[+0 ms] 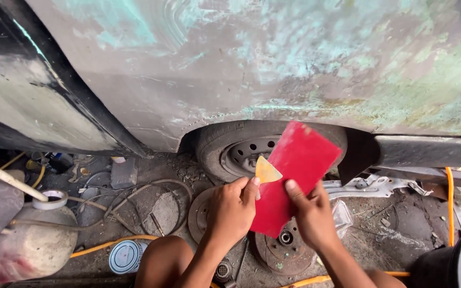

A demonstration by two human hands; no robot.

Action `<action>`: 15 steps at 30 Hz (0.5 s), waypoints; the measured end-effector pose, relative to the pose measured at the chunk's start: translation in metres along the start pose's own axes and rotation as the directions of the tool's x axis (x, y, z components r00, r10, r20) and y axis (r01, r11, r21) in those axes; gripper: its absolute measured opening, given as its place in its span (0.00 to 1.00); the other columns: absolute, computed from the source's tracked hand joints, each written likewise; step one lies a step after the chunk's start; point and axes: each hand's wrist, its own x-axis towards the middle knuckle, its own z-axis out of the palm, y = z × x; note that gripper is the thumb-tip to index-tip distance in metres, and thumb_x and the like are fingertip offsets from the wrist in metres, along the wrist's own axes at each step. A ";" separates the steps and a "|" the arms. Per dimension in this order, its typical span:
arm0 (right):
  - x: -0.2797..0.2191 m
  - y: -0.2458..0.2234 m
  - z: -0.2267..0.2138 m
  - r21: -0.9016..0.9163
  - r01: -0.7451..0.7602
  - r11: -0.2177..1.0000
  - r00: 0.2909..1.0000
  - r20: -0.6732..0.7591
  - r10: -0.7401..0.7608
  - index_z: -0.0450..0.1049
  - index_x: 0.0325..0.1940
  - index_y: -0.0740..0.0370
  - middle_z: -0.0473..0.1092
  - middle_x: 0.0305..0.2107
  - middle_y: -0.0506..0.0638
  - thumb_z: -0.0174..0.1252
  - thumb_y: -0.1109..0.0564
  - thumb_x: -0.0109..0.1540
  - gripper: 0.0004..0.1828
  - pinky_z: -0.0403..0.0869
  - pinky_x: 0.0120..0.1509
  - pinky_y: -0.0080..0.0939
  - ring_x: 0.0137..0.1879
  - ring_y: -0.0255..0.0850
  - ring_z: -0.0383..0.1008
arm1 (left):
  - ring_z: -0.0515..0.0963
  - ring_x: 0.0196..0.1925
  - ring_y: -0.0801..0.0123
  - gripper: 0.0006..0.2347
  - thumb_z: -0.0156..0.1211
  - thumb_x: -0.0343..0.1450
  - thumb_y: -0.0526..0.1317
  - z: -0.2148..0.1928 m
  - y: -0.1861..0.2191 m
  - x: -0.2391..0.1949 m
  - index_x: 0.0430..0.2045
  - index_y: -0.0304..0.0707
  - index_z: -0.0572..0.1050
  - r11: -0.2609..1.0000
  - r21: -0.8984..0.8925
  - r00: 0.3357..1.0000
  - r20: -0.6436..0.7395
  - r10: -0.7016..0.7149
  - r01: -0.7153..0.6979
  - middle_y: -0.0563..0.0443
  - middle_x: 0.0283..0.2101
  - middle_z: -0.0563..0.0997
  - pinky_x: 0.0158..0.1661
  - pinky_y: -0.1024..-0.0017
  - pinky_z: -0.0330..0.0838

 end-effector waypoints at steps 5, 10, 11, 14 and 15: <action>0.002 0.001 -0.004 -0.048 -0.028 0.998 0.999 0.027 0.029 0.66 0.54 0.65 0.75 0.48 0.58 0.57 0.53 0.59 0.21 0.77 0.64 0.58 0.54 0.53 0.77 | 0.75 0.17 0.72 0.19 0.45 0.76 0.52 -0.004 0.000 0.001 0.19 0.48 0.79 1.000 0.017 1.000 0.003 0.026 -0.026 0.60 0.18 0.82 0.23 0.66 0.65; 0.002 -0.012 -0.009 0.078 0.058 0.995 0.998 -0.041 -0.055 0.62 0.65 0.61 0.71 0.54 0.55 0.56 0.55 0.58 0.31 0.71 0.69 0.54 0.60 0.49 0.72 | 0.65 0.13 0.75 0.18 0.47 0.79 0.48 0.002 -0.010 0.006 0.20 0.46 0.77 0.998 -0.030 0.998 0.047 -0.044 0.046 0.59 0.12 0.71 0.18 0.73 0.56; -0.006 -0.020 -0.006 -0.135 -0.012 0.991 0.998 -0.062 0.003 0.63 0.65 0.60 0.72 0.54 0.54 0.57 0.50 0.56 0.33 0.71 0.70 0.55 0.61 0.49 0.73 | 0.64 0.13 0.78 0.18 0.46 0.80 0.49 0.004 -0.012 0.008 0.21 0.46 0.75 0.995 -0.062 0.993 0.092 -0.078 0.084 0.60 0.13 0.70 0.16 0.79 0.56; 0.004 0.033 -0.009 -0.079 -0.010 0.997 0.987 0.160 0.022 0.69 0.53 0.66 0.78 0.47 0.60 0.60 0.52 0.57 0.23 0.83 0.58 0.59 0.51 0.53 0.81 | 0.65 0.14 0.78 0.18 0.44 0.80 0.52 -0.012 -0.004 0.008 0.22 0.48 0.74 0.986 -0.019 0.983 0.090 -0.161 0.164 0.60 0.14 0.70 0.16 0.76 0.56; 0.005 0.042 -0.011 -0.073 -0.011 0.997 0.988 0.155 0.022 0.69 0.53 0.66 0.78 0.47 0.60 0.60 0.52 0.57 0.23 0.83 0.58 0.59 0.51 0.53 0.81 | 0.65 0.14 0.78 0.18 0.44 0.80 0.52 -0.013 -0.006 0.007 0.22 0.48 0.74 0.987 -0.013 0.983 0.094 -0.159 0.161 0.60 0.14 0.70 0.16 0.76 0.56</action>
